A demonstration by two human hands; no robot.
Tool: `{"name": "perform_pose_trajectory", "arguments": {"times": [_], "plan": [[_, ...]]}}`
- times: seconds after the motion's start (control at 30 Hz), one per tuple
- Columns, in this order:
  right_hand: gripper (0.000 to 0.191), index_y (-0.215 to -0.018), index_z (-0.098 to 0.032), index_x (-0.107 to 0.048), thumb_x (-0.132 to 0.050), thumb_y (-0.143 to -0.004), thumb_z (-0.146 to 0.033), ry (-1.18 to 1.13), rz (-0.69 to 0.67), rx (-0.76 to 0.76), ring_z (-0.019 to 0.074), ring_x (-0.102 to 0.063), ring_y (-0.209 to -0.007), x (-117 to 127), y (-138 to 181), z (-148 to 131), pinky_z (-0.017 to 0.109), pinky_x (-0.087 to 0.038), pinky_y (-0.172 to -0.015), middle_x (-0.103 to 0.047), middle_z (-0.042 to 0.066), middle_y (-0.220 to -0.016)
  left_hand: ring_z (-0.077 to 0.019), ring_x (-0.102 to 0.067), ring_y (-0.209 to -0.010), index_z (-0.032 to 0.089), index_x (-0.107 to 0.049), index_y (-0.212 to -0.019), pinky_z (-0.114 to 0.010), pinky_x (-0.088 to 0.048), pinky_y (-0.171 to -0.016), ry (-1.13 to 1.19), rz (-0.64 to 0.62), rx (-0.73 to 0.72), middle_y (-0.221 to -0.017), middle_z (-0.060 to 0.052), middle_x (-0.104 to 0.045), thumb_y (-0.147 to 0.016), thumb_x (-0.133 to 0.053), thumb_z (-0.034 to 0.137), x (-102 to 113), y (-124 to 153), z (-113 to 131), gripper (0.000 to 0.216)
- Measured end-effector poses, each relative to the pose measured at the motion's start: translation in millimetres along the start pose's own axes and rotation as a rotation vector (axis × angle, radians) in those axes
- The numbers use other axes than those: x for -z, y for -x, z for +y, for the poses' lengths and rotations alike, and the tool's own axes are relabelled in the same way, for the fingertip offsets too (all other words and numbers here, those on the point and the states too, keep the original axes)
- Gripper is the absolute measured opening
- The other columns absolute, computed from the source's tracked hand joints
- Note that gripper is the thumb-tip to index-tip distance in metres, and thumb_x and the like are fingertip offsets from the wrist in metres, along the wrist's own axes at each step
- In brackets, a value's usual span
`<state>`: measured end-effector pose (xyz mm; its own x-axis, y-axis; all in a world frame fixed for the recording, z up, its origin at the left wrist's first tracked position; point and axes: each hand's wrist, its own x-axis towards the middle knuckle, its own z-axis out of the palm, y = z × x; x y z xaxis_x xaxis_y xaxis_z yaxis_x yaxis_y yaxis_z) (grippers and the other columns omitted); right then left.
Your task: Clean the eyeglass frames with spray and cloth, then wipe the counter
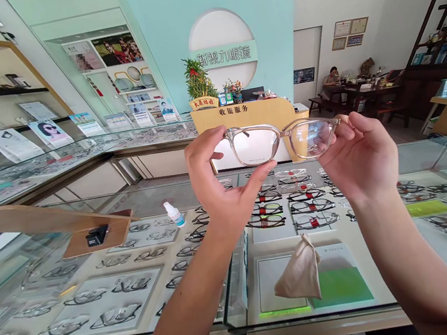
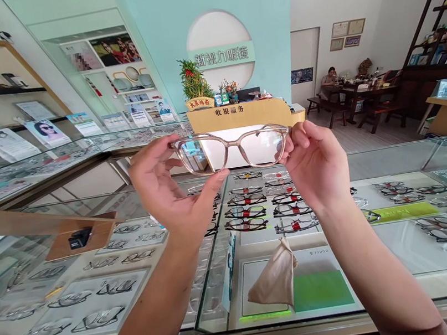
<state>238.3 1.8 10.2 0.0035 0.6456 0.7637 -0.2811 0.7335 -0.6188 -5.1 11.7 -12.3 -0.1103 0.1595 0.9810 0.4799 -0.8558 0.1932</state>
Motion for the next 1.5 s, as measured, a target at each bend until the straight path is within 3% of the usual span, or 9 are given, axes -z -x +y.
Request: {"name": "perform_pose_trajectory", "arguments": {"times": [0.27, 0.43, 0.6, 0.77, 0.9, 1.0, 1.13, 1.33, 1.5], "plan": [[0.06, -0.065, -0.029, -0.046, -0.059, -0.099, -0.077, -0.062, 0.078, -0.072, 0.0236, -0.06, -0.069, -8.4, 2.3, -7.8, 0.043, -0.054, -0.067, -0.054, 0.003, -0.066, -0.0436, -0.056, -0.146, 0.039, -0.054, -0.148, -0.066, -0.058, -0.104, 0.067, 0.015, 0.008, -0.149, -0.012, -0.062, -0.08, -0.092, 0.057, 1.2, 0.4, 6.0, 0.08], [0.042, -0.079, -0.029, -0.062, -0.063, -0.101, -0.065, 0.062, 0.124, -0.034, 0.0229, -0.066, -0.077, -10.9, 4.9, -3.0, 0.04, -0.055, -0.068, -0.063, 0.003, -0.078, -0.0438, -0.048, -0.152, 0.04, -0.056, -0.146, -0.064, -0.055, -0.106, 0.142, 0.003, 0.092, -0.154, -0.011, -0.058, -0.077, -0.095, 0.055, 1.3, 2.2, 6.2, 0.081], [0.021, -0.108, -0.031, -0.076, -0.069, -0.104, -0.05, 0.255, 0.281, 0.07, 0.0242, -0.071, -0.106, -20.3, 14.9, -2.1, 0.038, -0.059, -0.081, -0.073, 0.005, -0.111, -0.0449, -0.04, -0.159, 0.039, -0.055, -0.146, -0.062, -0.055, -0.104, 0.193, 0.005, 0.154, -0.158, -0.01, -0.055, -0.078, -0.094, 0.056, 1.8, 5.4, 6.8, 0.08], [0.018, -0.108, -0.033, -0.079, -0.07, -0.105, -0.05, 0.312, 0.31, 0.124, 0.0265, -0.074, -0.117, -23.6, 19.0, -4.7, 0.045, -0.062, -0.095, -0.078, 0.004, -0.123, -0.0437, -0.043, -0.157, 0.039, -0.056, -0.144, -0.064, -0.054, -0.105, 0.174, 0.047, 0.094, -0.154, -0.01, -0.059, -0.078, -0.093, 0.061, -0.1, 6.5, 6.8, 0.079], [0.016, -0.105, -0.03, -0.082, -0.075, -0.103, -0.045, 0.256, 0.325, 0.162, 0.0279, -0.076, -0.117, -24.0, 17.3, -6.2, 0.052, -0.06, -0.106, -0.082, 0.004, -0.12, -0.0414, -0.056, -0.144, 0.039, -0.058, -0.143, -0.065, -0.055, -0.103, 0.134, 0.088, -0.014, -0.146, -0.009, -0.064, -0.076, -0.095, 0.062, -3.6, 2.7, 4.4, 0.079], [0.016, -0.105, -0.029, -0.082, -0.075, -0.103, -0.043, 0.267, 0.307, 0.179, 0.0262, -0.078, -0.104, -24.0, 16.7, -6.2, 0.05, -0.062, -0.099, -0.083, 0.005, -0.113, -0.0396, -0.061, -0.138, 0.04, -0.057, -0.145, -0.063, -0.056, -0.101, 0.124, 0.075, -0.072, -0.143, -0.008, -0.064, -0.074, -0.098, 0.055, -3.5, 1.1, 2.9, 0.083], [0.021, -0.114, -0.03, -0.083, -0.07, -0.106, -0.043, 0.313, 0.3, 0.153, 0.0186, -0.073, -0.081, -23.6, 17.9, -5.1, 0.04, -0.061, -0.079, -0.083, 0.004, -0.111, -0.042, -0.049, -0.152, 0.04, -0.052, -0.148, -0.065, -0.053, -0.106, 0.162, -0.004, 0.056, -0.155, -0.01, -0.057, -0.078, -0.094, 0.061, -1.9, 3.6, 1.3, 0.085], [0.029, -0.111, -0.031, -0.085, -0.064, -0.108, -0.05, 0.363, 0.264, 0.153, 0.0165, -0.067, -0.072, -21.8, 18.9, -4.4, 0.036, -0.056, -0.069, -0.081, 0.003, -0.102, -0.0414, -0.057, -0.144, 0.04, -0.053, -0.149, -0.065, -0.058, -0.1, 0.077, 0.027, 0.018, -0.15, -0.011, -0.06, -0.08, -0.091, 0.063, -4.5, 3.8, 1.5, 0.082], [0.034, -0.109, -0.03, -0.085, -0.062, -0.106, -0.054, 0.306, 0.248, 0.102, 0.0161, -0.061, -0.063, -23.2, 19.0, -7.8, 0.033, -0.053, -0.06, -0.071, 0.002, -0.079, -0.0392, -0.059, -0.141, 0.043, -0.055, -0.15, -0.062, -0.06, -0.102, 0.112, 0.027, -0.022, -0.146, -0.01, -0.061, -0.081, -0.093, 0.052, -7.3, 2.1, 1.5, 0.08]]}}
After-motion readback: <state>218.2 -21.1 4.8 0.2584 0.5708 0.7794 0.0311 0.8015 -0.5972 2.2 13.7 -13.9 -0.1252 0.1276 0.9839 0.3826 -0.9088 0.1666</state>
